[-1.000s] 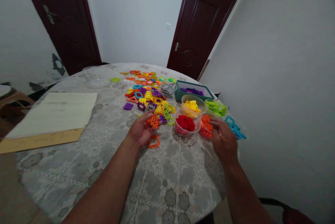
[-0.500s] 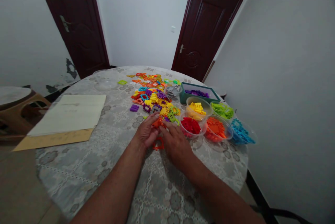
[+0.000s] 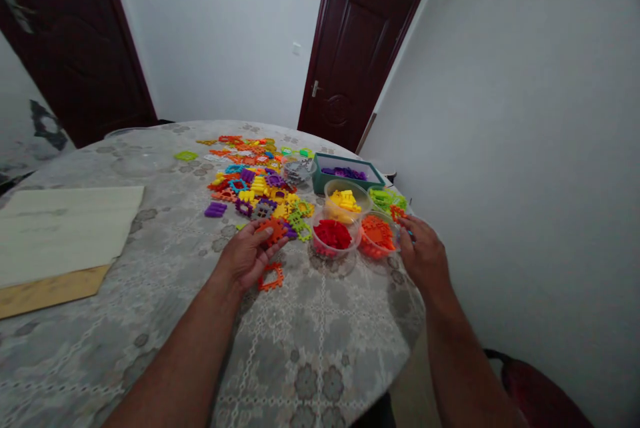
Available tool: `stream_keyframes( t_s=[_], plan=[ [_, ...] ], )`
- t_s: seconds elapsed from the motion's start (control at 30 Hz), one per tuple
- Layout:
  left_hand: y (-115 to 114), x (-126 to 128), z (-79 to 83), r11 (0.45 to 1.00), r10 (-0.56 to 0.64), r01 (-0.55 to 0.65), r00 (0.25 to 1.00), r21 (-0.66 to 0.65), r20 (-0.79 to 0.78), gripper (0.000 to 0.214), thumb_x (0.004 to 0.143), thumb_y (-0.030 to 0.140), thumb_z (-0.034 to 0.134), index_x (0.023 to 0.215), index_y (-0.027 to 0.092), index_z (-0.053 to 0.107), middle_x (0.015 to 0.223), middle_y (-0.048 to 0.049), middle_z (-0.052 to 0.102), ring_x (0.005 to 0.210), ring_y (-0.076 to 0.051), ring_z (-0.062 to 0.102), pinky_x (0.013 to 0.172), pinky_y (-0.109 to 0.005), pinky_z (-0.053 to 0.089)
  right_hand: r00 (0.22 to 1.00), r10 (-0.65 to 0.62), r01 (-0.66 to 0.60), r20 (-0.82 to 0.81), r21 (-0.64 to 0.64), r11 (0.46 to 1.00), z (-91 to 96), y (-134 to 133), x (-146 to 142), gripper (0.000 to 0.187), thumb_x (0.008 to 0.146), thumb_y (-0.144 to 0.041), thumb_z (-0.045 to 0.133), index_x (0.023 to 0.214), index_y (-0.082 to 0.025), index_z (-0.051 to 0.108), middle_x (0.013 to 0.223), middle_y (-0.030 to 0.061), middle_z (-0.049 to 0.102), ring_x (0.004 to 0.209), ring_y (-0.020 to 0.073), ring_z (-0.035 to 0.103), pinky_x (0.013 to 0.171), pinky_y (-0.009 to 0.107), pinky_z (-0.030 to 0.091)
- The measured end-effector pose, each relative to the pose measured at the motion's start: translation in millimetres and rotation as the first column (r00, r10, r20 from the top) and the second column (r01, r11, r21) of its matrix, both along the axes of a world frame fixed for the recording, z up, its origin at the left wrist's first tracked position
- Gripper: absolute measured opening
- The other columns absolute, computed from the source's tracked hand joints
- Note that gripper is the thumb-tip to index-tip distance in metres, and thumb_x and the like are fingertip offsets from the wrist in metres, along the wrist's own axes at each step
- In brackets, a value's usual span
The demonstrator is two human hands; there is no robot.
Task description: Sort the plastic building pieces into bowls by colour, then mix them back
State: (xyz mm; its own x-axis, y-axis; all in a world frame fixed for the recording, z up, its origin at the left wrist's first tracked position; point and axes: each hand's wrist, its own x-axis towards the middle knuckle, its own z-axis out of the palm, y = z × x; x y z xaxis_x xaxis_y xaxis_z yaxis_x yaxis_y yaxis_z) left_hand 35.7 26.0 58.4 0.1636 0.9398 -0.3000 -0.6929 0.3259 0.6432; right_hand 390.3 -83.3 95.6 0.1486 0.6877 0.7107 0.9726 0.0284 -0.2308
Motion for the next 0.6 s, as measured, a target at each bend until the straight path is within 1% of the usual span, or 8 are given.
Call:
stream_keyframes(
  t_s=[0.1,0.27,0.37,0.43,0.5,0.6],
  plan=[
    [0.5,0.8,-1.2,1.000,-0.012,0.013,0.999,0.023,-0.051,0.022,0.090,-0.005,0.065,0.099,0.015,0.066,0.097,-0.0095,0.077,0.082,-0.019,0.078,0.076,-0.037,0.072,0.997,-0.010,0.012,0.070,-0.027,1.000,-8.4,3.1,22.5,0.035,0.100,-0.026,0.046,0.115,-0.018,0.077,0.123,0.0165,0.078,0.119,0.0299,0.070,0.110,0.053,0.051],
    [2.6,0.6,-3.3,1.000,0.008,-0.006,0.996,0.022,-0.085,0.024,0.090,-0.003,0.066,0.103,0.017,0.066,0.095,-0.0075,0.077,0.079,-0.017,0.077,0.073,-0.035,0.071,0.990,0.009,0.006,0.141,-0.105,0.994,-19.8,10.9,32.4,0.034,0.099,-0.023,0.046,0.112,-0.016,0.077,0.117,0.0180,0.079,0.112,0.0307,0.071,0.104,0.050,0.053],
    [3.6,-0.1,-4.6,0.999,0.027,-0.024,0.995,0.027,-0.097,0.023,0.089,-0.003,0.067,0.101,0.016,0.068,0.093,-0.0061,0.076,0.075,-0.016,0.076,0.071,-0.033,0.071,0.988,-0.062,0.083,0.142,-0.145,0.986,-24.9,8.9,30.9,0.033,0.100,-0.023,0.046,0.108,-0.014,0.077,0.108,0.0180,0.079,0.102,0.0292,0.071,0.099,0.045,0.053],
    [4.4,-0.5,-5.9,0.999,0.030,-0.026,0.993,0.036,-0.116,0.022,0.088,-0.003,0.069,0.100,0.016,0.069,0.091,-0.0054,0.075,0.071,-0.015,0.074,0.066,-0.031,0.070,0.982,-0.121,0.144,0.148,-0.158,0.977,-26.9,5.7,26.7,0.032,0.101,-0.024,0.047,0.109,-0.014,0.077,0.103,0.0168,0.078,0.098,0.0280,0.070,0.097,0.042,0.053],
    [5.4,-0.5,-7.3,0.999,0.020,-0.014,0.989,0.039,-0.144,0.021,0.087,-0.001,0.071,0.100,0.015,0.070,0.088,-0.0044,0.074,0.067,-0.014,0.072,0.061,-0.028,0.068,0.973,-0.157,0.185,0.166,-0.167,0.968,-27.0,2.7,20.1,0.031,0.101,-0.025,0.049,0.112,-0.015,0.077,0.104,0.0163,0.078,0.099,0.0276,0.069,0.095,0.040,0.053],
    [7.1,-0.5,-9.3,0.999,0.000,0.007,0.983,0.036,-0.183,0.019,0.088,0.001,0.072,0.102,0.015,0.070,0.085,-0.0034,0.072,0.063,-0.012,0.069,0.057,-0.024,0.066,0.958,-0.201,0.245,0.203,-0.220,0.944,-23.3,-0.1,9.6,0.031,0.102,-0.025,0.051,0.117,-0.015,0.076,0.109,0.0165,0.077,0.102,0.0275,0.068,0.093,0.037,0.052]
  ],
)
